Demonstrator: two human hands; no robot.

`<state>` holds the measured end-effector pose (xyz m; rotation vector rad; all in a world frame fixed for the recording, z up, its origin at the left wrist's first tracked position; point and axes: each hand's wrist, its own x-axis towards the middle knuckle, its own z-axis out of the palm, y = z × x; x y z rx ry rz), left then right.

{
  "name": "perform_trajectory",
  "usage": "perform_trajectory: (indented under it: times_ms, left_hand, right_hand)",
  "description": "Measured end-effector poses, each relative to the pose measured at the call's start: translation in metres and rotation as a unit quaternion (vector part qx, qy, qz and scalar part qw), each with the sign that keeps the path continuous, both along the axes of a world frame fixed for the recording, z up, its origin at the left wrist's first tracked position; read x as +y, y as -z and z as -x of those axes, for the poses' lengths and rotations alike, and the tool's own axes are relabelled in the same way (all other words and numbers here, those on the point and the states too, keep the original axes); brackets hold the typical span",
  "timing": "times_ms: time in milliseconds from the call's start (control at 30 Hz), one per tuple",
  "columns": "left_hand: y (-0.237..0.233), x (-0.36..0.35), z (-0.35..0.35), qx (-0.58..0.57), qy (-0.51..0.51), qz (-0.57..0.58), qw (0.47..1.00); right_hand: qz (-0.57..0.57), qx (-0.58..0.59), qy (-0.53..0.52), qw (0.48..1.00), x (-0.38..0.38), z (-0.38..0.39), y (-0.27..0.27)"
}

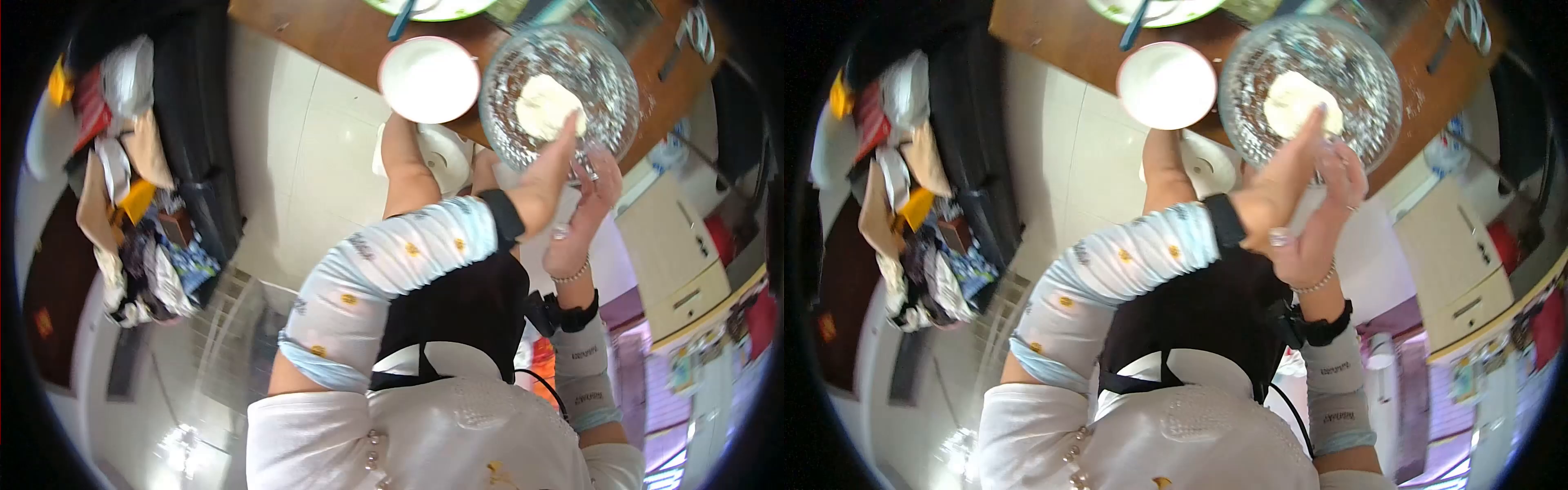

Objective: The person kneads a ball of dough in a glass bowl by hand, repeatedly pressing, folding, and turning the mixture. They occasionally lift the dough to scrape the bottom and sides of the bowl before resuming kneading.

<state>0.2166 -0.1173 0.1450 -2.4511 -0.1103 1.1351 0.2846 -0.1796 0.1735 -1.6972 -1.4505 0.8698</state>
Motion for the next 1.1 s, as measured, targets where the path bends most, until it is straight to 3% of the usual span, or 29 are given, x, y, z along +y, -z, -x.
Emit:
perform_trajectory:
  times_ms: [33,67,100,133,167,233,267,300,400,567,733,800,933,1000,1033,1100]
  left_hand:
    - [0.0,-0.007,0.001,0.066,0.072,-0.11,0.989]
    - [0.001,-0.017,0.001,0.009,-0.011,-0.161,0.987]
    - [0.002,-0.022,-0.02,0.022,-0.095,-0.027,0.995]
    - [0.039,-0.058,-0.044,0.006,-0.145,-0.207,0.968]
    - [0.077,-0.097,-0.066,-0.005,-0.184,-0.38,0.906]
    - [0.072,-0.107,-0.089,-0.007,-0.241,-0.366,0.899]
    - [-0.004,-0.048,-0.042,-0.102,-0.265,0.103,0.953]
    - [-0.004,-0.05,-0.045,-0.11,-0.261,0.146,0.948]
    - [-0.015,-0.047,-0.05,-0.056,-0.304,0.126,0.943]
    - [-0.001,-0.057,-0.064,-0.148,-0.427,0.162,0.877]
    - [-0.012,-0.052,-0.051,-0.104,-0.397,0.19,0.892]
    - [0.002,-0.059,-0.065,-0.05,-0.341,0.131,0.93]
    - [-0.005,-0.057,-0.065,-0.03,-0.309,0.124,0.942]
    - [-0.01,-0.049,-0.049,0.004,-0.064,0.036,0.997]
    - [-0.005,-0.065,-0.053,-0.116,-0.388,0.16,0.9]
    - [-0.008,-0.059,-0.049,-0.062,-0.357,0.168,0.917]
  right_hand:
    - [0.022,-0.013,0.003,1.0,0.0,-0.003,-0.001]
    - [0.016,-0.005,-0.023,1.0,0.001,-0.005,-0.005]
    - [0.031,-0.033,-0.05,0.998,0.001,-0.007,-0.012]
    - [0.043,-0.062,-0.075,0.994,0.003,-0.008,-0.017]
    - [0.037,-0.057,-0.096,0.993,0.002,-0.012,-0.023]
    - [0.081,-0.081,-0.133,0.985,0.0,-0.021,-0.036]
    - [0.076,-0.078,-0.153,0.982,-0.001,-0.024,-0.042]
    - [0.09,-0.078,-0.16,0.98,-0.002,-0.026,-0.045]
    - [0.106,-0.093,-0.18,0.974,0.002,-0.024,-0.049]
    - [0.12,-0.111,-0.183,0.969,0.007,-0.015,-0.058]
    - [0.124,-0.099,-0.232,0.96,0.004,-0.02,-0.056]
    - [0.108,-0.102,-0.204,0.968,0.007,-0.017,-0.053]
    - [0.113,-0.107,-0.191,0.969,0.009,-0.012,-0.049]
    - [0.124,-0.113,-0.185,0.968,0.006,-0.006,-0.054]
    - [0.123,-0.114,-0.181,0.969,0.005,-0.006,-0.055]
    - [0.123,-0.081,-0.179,0.973,0.001,-0.008,-0.057]
